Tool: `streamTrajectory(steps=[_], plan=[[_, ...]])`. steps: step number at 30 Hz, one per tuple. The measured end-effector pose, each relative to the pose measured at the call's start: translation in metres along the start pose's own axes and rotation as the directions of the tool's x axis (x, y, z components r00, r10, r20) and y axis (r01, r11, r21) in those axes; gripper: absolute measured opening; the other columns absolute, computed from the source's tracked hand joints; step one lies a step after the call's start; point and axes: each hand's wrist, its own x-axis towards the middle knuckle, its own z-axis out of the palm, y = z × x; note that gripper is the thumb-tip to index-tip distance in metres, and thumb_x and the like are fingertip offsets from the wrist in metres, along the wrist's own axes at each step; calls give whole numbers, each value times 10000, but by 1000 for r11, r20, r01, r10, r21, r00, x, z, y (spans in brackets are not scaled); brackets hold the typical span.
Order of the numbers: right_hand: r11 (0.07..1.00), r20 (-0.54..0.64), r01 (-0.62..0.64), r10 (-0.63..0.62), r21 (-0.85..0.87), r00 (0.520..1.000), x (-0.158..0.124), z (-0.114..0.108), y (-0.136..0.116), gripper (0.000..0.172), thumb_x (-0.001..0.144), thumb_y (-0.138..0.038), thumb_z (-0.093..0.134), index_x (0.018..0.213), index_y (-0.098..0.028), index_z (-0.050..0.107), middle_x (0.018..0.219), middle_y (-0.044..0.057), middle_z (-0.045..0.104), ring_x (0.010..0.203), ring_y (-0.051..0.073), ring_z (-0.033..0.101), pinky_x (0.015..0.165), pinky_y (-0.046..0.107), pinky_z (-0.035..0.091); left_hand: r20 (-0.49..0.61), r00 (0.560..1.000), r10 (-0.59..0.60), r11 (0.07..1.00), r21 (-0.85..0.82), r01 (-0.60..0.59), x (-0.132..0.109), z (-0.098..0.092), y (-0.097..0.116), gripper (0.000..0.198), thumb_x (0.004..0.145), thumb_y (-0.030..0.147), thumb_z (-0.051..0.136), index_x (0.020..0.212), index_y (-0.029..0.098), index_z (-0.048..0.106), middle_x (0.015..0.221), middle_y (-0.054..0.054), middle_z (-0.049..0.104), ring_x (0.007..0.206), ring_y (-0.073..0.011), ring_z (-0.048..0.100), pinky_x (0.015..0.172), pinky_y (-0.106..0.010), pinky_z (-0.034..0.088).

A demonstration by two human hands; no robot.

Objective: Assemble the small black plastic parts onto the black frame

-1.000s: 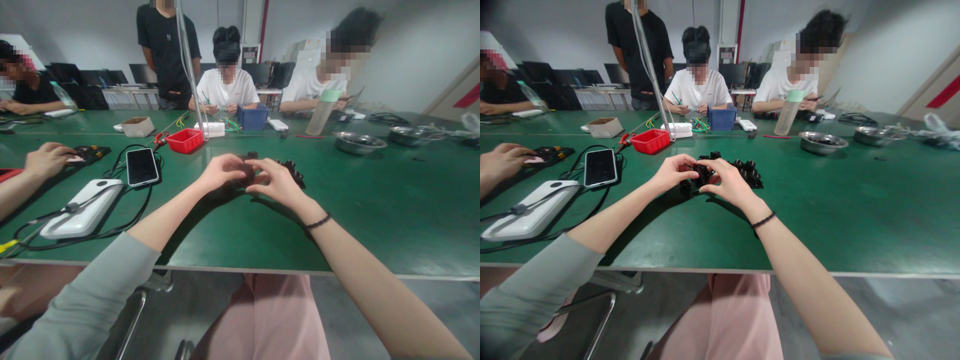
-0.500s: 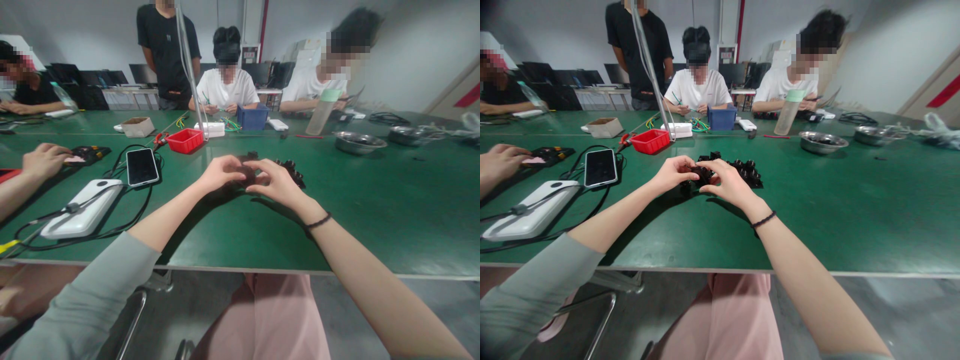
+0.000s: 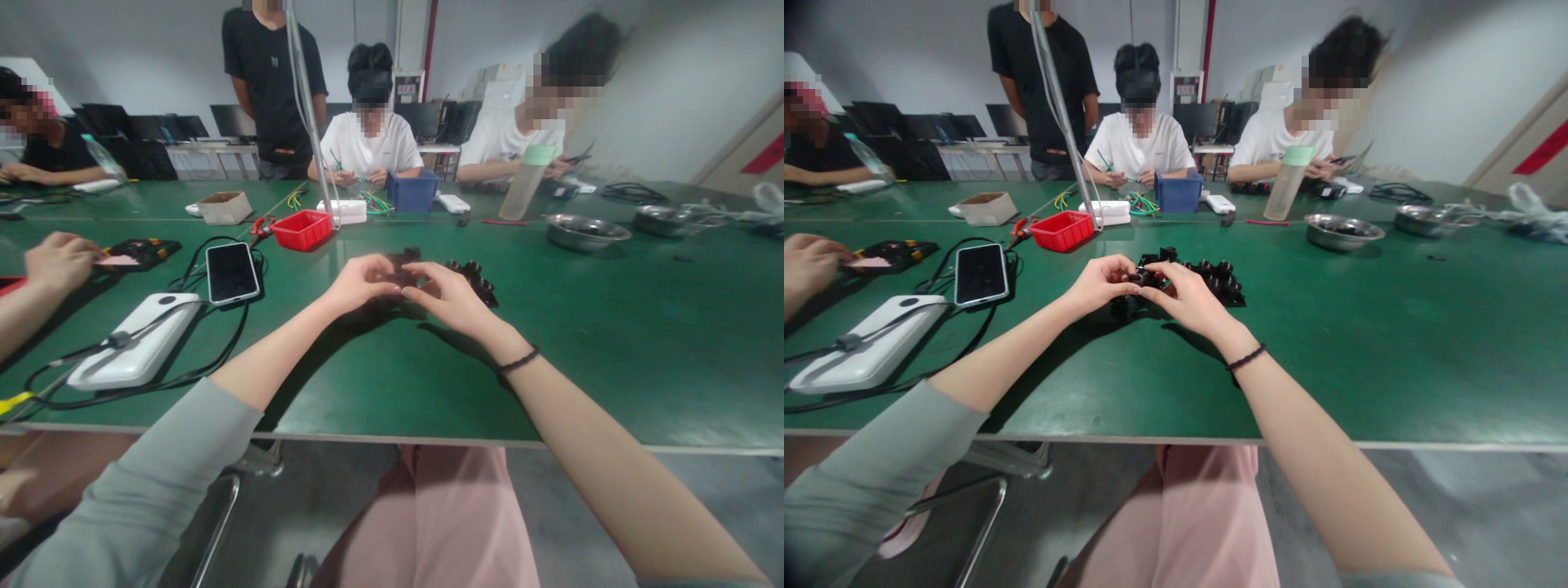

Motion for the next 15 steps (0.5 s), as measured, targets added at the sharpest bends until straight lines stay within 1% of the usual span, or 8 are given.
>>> streamTrajectory(steps=[5,7,8,10,12,15], plan=[[998,-7,-39,40,45,999,1,1,-1,252,920,-330,555,1070,-179,689,1088,99,719,942,227,683,863,390,558,7,1000,6,1000,-2,-6,0,0,-1,383,527,339,847,717,148,575,663,50,582,581,-68,510,611,-235,410],[990,-8,-89,90,109,996,1,2,-1,233,921,-331,546,1012,-179,698,1065,94,720,929,222,692,818,368,577,6,1000,6,1000,-6,-6,1,0,-1,384,524,334,847,715,147,571,663,50,583,577,-66,514,605,-232,413],[980,-1,-121,123,158,992,1,3,0,228,919,-342,548,984,-182,698,1050,88,721,892,215,700,779,355,589,3,1000,8,1000,-13,-8,1,1,-2,385,522,329,847,714,146,569,666,50,583,577,-65,519,603,-231,415],[943,23,-196,197,271,980,2,5,1,230,913,-380,565,943,-190,690,1006,72,725,781,192,710,701,332,604,2,1000,17,999,-27,-17,1,1,-2,385,519,319,849,711,144,565,678,47,586,592,-69,538,609,-231,424],[887,53,-269,269,375,962,2,8,3,233,890,-418,608,923,-199,679,947,52,732,694,174,710,668,327,613,3,1000,25,999,-40,-24,1,1,-3,384,520,313,850,710,143,563,698,40,594,622,-79,568,631,-238,443],[785,98,-366,369,499,924,4,11,2,219,850,-411,679,908,-200,667,863,37,735,651,170,715,659,330,625,15,1000,20,998,-57,-19,1,1,-3,383,524,306,851,721,142,566,731,28,613,678,-103,615,690,-265,480]])
